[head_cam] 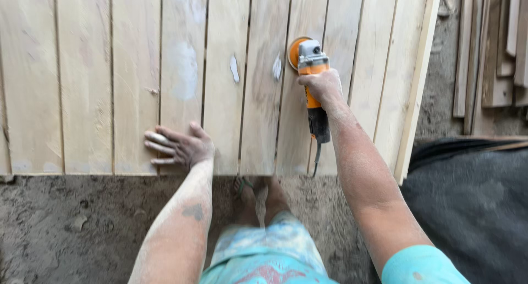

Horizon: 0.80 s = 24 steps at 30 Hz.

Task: The person uses an electric sander to smooth the surface of a wooden slatted panel. They move the sander systematically across the planks, removing surface material and creating a uniform finish.

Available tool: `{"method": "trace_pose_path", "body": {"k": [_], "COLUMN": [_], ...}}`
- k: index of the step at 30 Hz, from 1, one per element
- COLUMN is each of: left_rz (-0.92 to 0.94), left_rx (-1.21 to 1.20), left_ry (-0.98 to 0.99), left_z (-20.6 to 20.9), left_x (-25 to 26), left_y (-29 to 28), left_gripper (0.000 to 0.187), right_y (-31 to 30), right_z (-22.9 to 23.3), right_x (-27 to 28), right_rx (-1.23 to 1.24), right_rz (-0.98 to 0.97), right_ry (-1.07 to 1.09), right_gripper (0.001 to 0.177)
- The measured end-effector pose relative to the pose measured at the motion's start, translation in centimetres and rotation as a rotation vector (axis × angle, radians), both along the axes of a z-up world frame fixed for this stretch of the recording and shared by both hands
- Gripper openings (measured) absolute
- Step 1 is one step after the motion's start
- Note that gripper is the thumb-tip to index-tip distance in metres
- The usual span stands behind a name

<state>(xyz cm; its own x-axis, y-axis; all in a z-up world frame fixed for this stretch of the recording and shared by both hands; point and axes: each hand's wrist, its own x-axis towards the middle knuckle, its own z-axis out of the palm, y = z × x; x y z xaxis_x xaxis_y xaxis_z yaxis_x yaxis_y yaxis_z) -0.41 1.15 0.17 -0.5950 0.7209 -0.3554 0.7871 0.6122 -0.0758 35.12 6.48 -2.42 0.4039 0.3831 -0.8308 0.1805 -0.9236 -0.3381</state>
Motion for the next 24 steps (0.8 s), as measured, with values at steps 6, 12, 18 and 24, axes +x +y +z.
{"method": "trace_pose_path", "body": {"k": [6,12,18,24], "left_rz": [-0.034,0.018,-0.018,-0.023], "left_rx": [-0.068,-0.129,-0.086,-0.119], "left_ry": [-0.032,-0.07,-0.067,-0.064], "left_z": [0.5,2.0,1.4,1.0], "left_x": [0.5,0.4,0.5,0.8], "left_y": [-0.2,0.7,0.3,0.6], "left_gripper": [0.1,0.099,0.099,0.1], "right_y": [-9.8,-20.2,-22.2,-18.8], "right_z": [3.8,11.9,16.3,13.9], "right_x": [-4.1,-9.5,-13.1,-12.1], "right_rx": [0.243,-0.223,-0.113,-0.116], "right_rz": [0.72,0.23,0.283,0.276], "right_ry": [-0.159,0.03,0.004,0.01], "right_gripper": [0.024,0.033,0.036,0.032]}}
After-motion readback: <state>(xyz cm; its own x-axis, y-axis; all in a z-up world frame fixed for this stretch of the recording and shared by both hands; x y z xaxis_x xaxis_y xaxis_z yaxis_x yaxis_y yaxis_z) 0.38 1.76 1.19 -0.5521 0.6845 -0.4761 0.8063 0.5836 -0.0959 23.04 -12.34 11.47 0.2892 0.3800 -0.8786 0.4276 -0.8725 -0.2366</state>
